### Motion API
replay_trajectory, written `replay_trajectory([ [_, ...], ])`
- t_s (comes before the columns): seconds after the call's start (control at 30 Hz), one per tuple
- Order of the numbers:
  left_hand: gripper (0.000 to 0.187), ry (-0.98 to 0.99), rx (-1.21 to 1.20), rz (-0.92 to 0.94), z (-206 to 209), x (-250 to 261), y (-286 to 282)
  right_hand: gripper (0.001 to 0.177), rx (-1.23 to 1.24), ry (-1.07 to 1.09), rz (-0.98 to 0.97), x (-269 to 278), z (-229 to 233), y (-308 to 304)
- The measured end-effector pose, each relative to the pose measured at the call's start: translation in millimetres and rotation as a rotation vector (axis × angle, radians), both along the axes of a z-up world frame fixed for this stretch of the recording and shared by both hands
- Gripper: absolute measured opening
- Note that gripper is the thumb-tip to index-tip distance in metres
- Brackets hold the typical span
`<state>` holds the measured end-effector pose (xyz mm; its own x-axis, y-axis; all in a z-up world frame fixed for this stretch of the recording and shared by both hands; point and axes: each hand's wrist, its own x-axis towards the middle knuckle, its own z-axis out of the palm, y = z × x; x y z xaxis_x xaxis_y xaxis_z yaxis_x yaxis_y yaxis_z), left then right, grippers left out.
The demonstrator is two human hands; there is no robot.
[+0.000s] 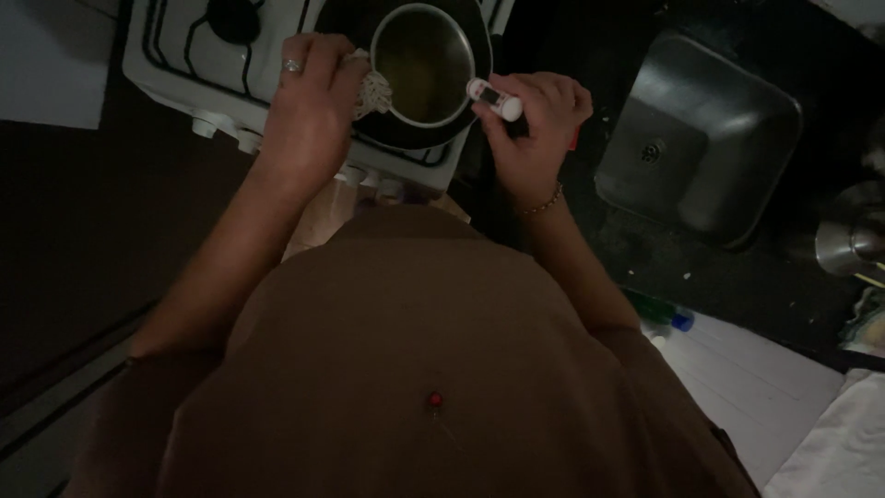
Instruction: Checking the temperature of melted wax in a pot using a digital thermometer.
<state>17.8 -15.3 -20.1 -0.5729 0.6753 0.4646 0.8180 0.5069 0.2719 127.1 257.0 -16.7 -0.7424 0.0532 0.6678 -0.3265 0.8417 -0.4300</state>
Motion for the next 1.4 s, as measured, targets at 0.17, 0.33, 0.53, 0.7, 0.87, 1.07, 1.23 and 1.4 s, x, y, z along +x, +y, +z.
replay_trajectory([
  [0.17,0.048,-0.040,0.021,0.029,-12,2,-5,0.033,-0.061,-0.094,0.103,10,3,-8],
  [0.33,0.046,-0.005,0.024,0.044,-8,5,-4,0.033,-0.104,-0.017,0.123,3,3,-2],
  [0.53,0.041,0.046,0.026,0.076,-19,5,0,0.028,-0.154,-0.101,0.072,4,6,-2],
  [0.7,0.043,0.125,0.025,0.122,-24,5,0,0.030,-0.047,-0.075,0.092,4,23,-11],
  [0.87,0.041,0.079,0.005,0.090,-24,6,-1,0.028,0.002,-0.098,0.032,-1,11,-1],
  [1.07,0.045,0.104,0.016,0.090,-15,7,-4,0.030,0.026,-0.111,0.043,3,33,-13],
  [1.23,0.041,0.114,0.010,0.092,-21,8,-2,0.028,0.031,-0.101,-0.010,-2,15,-8],
  [1.4,0.044,0.119,0.051,0.085,-20,8,-2,0.029,0.016,-0.190,0.071,2,30,-13],
])
